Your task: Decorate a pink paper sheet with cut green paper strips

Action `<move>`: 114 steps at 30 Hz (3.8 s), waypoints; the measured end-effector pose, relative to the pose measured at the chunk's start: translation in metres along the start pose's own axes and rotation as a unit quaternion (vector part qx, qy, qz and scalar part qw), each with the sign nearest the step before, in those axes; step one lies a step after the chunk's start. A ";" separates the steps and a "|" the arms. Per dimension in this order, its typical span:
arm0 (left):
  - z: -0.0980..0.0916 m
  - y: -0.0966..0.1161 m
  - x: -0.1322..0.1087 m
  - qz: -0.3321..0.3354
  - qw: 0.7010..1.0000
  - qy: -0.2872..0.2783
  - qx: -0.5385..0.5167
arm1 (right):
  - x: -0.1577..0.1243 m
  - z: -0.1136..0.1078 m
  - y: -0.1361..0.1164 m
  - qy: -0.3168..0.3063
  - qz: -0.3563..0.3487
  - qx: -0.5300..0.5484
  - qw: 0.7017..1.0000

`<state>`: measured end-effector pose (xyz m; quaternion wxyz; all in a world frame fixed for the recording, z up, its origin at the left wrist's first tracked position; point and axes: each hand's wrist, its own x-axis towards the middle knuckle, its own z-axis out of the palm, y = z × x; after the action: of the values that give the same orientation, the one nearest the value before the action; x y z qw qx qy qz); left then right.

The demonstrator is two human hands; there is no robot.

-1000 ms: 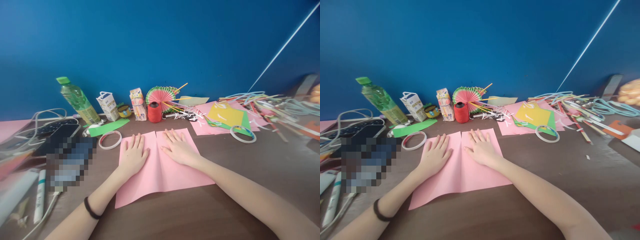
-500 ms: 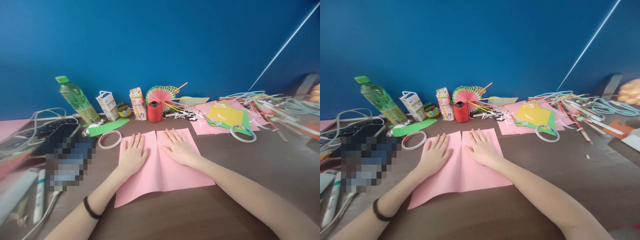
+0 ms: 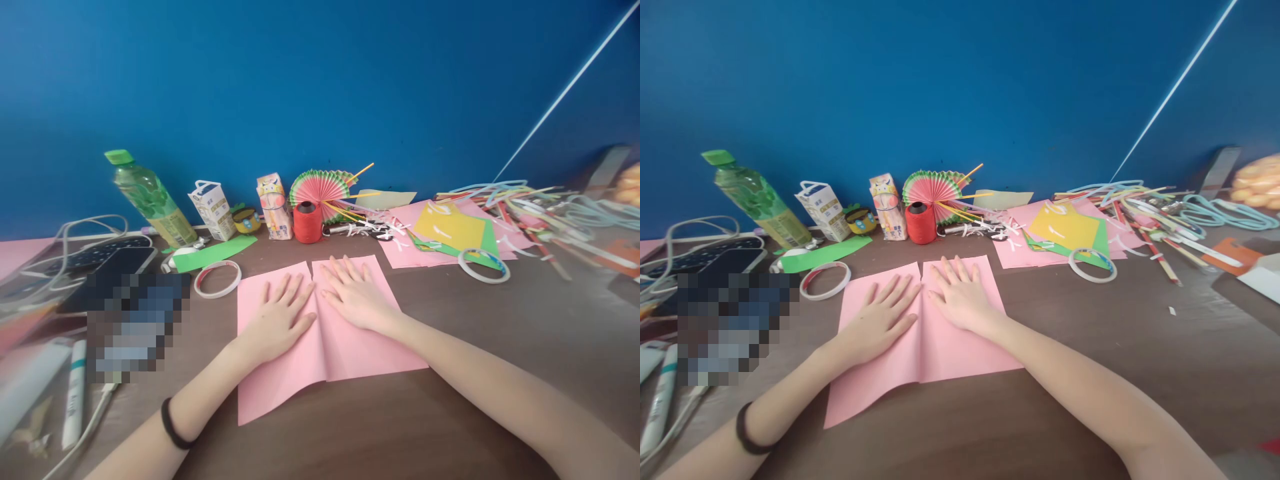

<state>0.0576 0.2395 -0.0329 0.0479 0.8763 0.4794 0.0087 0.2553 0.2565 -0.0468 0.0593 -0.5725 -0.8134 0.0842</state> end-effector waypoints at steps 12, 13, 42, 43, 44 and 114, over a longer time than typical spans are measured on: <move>-0.003 0.007 -0.005 -0.025 0.999 -0.024 0.013 | 0.001 0.001 0.002 0.004 -0.003 -0.002 1.000; -0.003 0.007 -0.005 -0.026 0.999 -0.027 0.013 | 0.000 0.000 0.001 0.002 -0.003 -0.001 1.000; 0.005 0.000 -0.004 -0.035 0.999 0.003 0.017 | 0.004 -0.002 0.010 -0.015 0.000 -0.002 1.000; 0.005 -0.001 -0.004 -0.036 0.999 0.004 0.015 | 0.004 -0.001 0.011 -0.014 -0.001 -0.002 1.000; 0.005 -0.002 -0.004 -0.037 0.999 0.003 0.014 | 0.005 -0.001 0.011 -0.012 -0.001 -0.003 1.000; -0.005 0.022 -0.023 0.001 0.997 -0.074 -0.020 | 0.015 -0.003 0.034 -0.008 -0.026 -0.005 1.000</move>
<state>0.0637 0.2091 -0.0249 0.1005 0.8740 0.4732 -0.0462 0.2820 0.2822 -0.0503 0.0524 -0.5512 -0.8286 0.0835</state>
